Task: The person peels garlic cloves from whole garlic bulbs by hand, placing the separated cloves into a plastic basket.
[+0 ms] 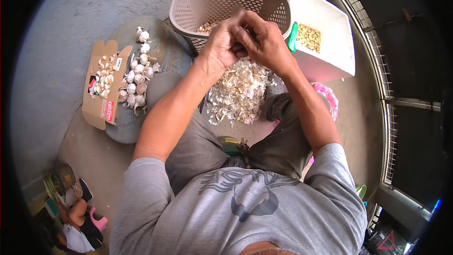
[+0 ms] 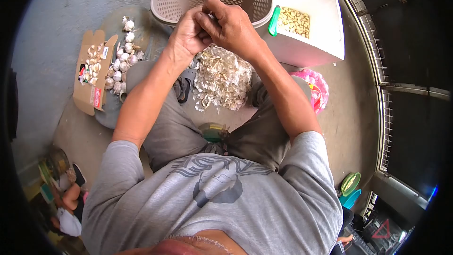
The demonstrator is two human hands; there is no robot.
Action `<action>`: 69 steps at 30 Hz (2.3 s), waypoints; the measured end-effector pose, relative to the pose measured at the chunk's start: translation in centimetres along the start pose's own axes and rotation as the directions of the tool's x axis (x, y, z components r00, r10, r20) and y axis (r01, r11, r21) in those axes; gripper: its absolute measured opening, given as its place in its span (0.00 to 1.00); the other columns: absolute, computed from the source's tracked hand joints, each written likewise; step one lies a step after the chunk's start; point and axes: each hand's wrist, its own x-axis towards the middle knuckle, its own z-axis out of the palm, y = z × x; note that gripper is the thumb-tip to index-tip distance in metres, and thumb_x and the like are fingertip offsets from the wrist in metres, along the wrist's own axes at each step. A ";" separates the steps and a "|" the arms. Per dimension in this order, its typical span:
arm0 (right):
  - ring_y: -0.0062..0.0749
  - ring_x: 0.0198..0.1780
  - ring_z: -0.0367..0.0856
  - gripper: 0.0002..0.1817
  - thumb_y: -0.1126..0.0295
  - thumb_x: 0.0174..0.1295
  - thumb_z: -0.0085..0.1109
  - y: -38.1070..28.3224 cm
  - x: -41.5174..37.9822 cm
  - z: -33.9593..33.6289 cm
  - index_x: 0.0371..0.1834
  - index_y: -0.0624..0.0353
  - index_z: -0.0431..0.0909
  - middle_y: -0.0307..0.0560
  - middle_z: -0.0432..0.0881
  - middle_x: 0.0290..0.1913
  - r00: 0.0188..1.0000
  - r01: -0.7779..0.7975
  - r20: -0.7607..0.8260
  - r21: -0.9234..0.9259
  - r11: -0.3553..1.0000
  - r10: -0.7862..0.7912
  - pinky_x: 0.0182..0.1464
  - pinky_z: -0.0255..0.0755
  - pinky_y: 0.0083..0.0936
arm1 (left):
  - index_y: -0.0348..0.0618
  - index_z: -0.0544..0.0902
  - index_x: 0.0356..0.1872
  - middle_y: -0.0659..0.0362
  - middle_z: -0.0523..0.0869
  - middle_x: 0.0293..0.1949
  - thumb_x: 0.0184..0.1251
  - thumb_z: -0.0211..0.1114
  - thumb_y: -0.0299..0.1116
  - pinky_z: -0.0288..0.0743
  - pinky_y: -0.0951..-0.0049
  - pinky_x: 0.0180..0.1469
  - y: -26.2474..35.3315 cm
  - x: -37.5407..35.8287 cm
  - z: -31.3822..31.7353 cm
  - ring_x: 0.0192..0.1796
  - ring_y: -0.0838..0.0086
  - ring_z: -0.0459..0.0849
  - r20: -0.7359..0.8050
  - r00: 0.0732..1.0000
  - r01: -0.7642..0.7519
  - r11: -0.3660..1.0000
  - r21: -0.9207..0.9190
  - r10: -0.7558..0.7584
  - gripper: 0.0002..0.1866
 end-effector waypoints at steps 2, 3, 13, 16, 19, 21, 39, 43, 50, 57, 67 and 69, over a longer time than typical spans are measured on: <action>0.41 0.31 0.89 0.12 0.64 0.74 0.61 -0.1 0.0 -0.1 0.42 0.63 0.77 0.55 0.83 0.27 0.999 -0.016 -0.030 0.125 0.992 0.020 0.34 0.80 0.35 | 0.54 0.80 0.27 0.68 0.76 0.18 0.78 0.60 0.57 0.61 0.79 0.16 0.3 0.0 -0.1 0.16 0.81 0.72 0.066 0.998 0.004 1.000 -0.014 -0.003 0.22; 0.41 0.31 0.89 0.12 0.64 0.74 0.61 -0.2 0.1 -0.2 0.42 0.63 0.77 0.55 0.83 0.27 0.998 -0.029 -0.056 0.142 0.989 0.038 0.34 0.81 0.35 | 0.53 0.80 0.28 0.68 0.76 0.19 0.78 0.60 0.58 0.61 0.79 0.16 0.4 -0.1 0.8 0.16 0.82 0.72 -0.009 0.998 -0.067 0.997 0.029 0.067 0.22; 0.47 0.27 0.88 0.15 0.60 0.76 0.58 0.6 0.7 0.6 0.39 0.63 0.77 0.58 0.82 0.24 0.993 -0.078 -0.089 0.001 0.997 0.078 0.30 0.78 0.38 | 0.54 0.76 0.24 0.69 0.72 0.16 0.79 0.59 0.57 0.59 0.76 0.13 0.2 -0.7 3.5 0.13 0.81 0.68 -0.205 0.956 -0.200 0.977 0.071 0.210 0.24; 0.55 0.26 0.84 0.14 0.63 0.74 0.58 -0.3 0.9 0.4 0.36 0.63 0.74 0.61 0.80 0.22 0.997 0.052 -0.055 -0.139 0.989 -0.060 0.29 0.76 0.42 | 0.54 0.75 0.21 0.68 0.71 0.13 0.78 0.61 0.52 0.57 0.75 0.12 0.5 -1.2 3.7 0.12 0.80 0.65 -0.240 0.964 -0.127 0.992 -0.026 0.117 0.23; 0.60 0.26 0.81 0.13 0.66 0.72 0.59 -0.2 0.9 0.7 0.34 0.64 0.71 0.61 0.77 0.20 0.991 0.123 -0.015 -0.247 0.961 -0.131 0.29 0.75 0.46 | 0.53 0.75 0.20 0.68 0.71 0.12 0.77 0.58 0.45 0.56 0.75 0.12 0.4 -1.1 3.0 0.11 0.79 0.65 -0.233 0.966 -0.134 0.989 -0.066 0.115 0.21; 0.60 0.28 0.83 0.13 0.67 0.71 0.59 -0.5 0.6 0.5 0.35 0.64 0.69 0.61 0.79 0.24 0.990 0.143 0.035 -0.252 0.957 -0.138 0.30 0.75 0.47 | 0.52 0.77 0.23 0.67 0.72 0.14 0.76 0.57 0.39 0.57 0.75 0.12 0.2 -1.1 1.7 0.12 0.80 0.67 -0.155 0.981 -0.133 0.985 -0.107 0.115 0.17; 0.41 0.46 0.87 0.15 0.65 0.77 0.57 0.2 0.8 -0.8 0.55 0.66 0.77 0.52 0.85 0.39 0.999 0.034 -0.018 -0.103 0.994 -0.036 0.46 0.80 0.33 | 0.46 0.81 0.46 0.66 0.78 0.28 0.78 0.43 0.71 0.69 0.73 0.24 -0.2 1.4 1.7 0.24 0.79 0.74 -0.013 0.884 -0.417 0.800 0.431 0.468 0.36; 0.46 0.45 0.89 0.14 0.68 0.77 0.55 -1.0 1.0 -2.2 0.58 0.66 0.76 0.57 0.86 0.40 0.969 -0.233 0.068 -0.057 0.971 0.237 0.48 0.81 0.36 | 0.44 0.80 0.53 0.61 0.83 0.34 0.79 0.42 0.70 0.77 0.72 0.31 0.5 0.0 1.4 0.32 0.76 0.82 0.086 0.957 -0.288 0.921 0.262 0.275 0.36; 0.42 0.44 0.89 0.14 0.69 0.77 0.55 1.1 0.9 -0.8 0.58 0.67 0.75 0.60 0.88 0.43 0.982 -0.158 -0.103 0.026 0.987 0.160 0.46 0.81 0.34 | 0.40 0.78 0.47 0.58 0.85 0.37 0.80 0.61 0.36 0.81 0.73 0.32 0.0 0.4 1.7 0.35 0.73 0.86 -0.078 0.947 -0.292 0.934 0.206 0.313 0.09; 0.45 0.44 0.89 0.10 0.72 0.74 0.58 2.6 1.0 -0.5 0.54 0.66 0.78 0.58 0.88 0.43 0.986 -0.132 -0.104 0.020 0.991 0.134 0.46 0.80 0.35 | 0.38 0.79 0.46 0.56 0.87 0.38 0.80 0.60 0.32 0.84 0.71 0.34 0.1 0.4 1.3 0.37 0.72 0.87 -0.145 0.911 -0.335 0.897 0.288 0.387 0.07; 0.49 0.44 0.88 0.07 0.73 0.72 0.59 1.6 1.1 -0.5 0.48 0.63 0.82 0.56 0.86 0.42 0.992 -0.005 -0.127 -0.134 0.991 -0.013 0.46 0.81 0.37 | 0.36 0.83 0.49 0.54 0.88 0.42 0.81 0.57 0.30 0.86 0.65 0.46 -0.2 1.2 -0.1 0.42 0.68 0.88 -0.084 0.972 -0.223 0.975 -0.012 0.221 0.10; 0.50 0.43 0.89 0.07 0.73 0.73 0.59 1.4 1.2 -0.4 0.49 0.62 0.82 0.56 0.87 0.42 0.991 0.008 -0.132 -0.191 0.982 -0.034 0.46 0.81 0.38 | 0.35 0.83 0.50 0.54 0.88 0.43 0.80 0.56 0.29 0.86 0.63 0.49 -0.5 1.4 -0.4 0.44 0.68 0.88 -0.090 0.966 -0.240 0.969 0.052 0.244 0.10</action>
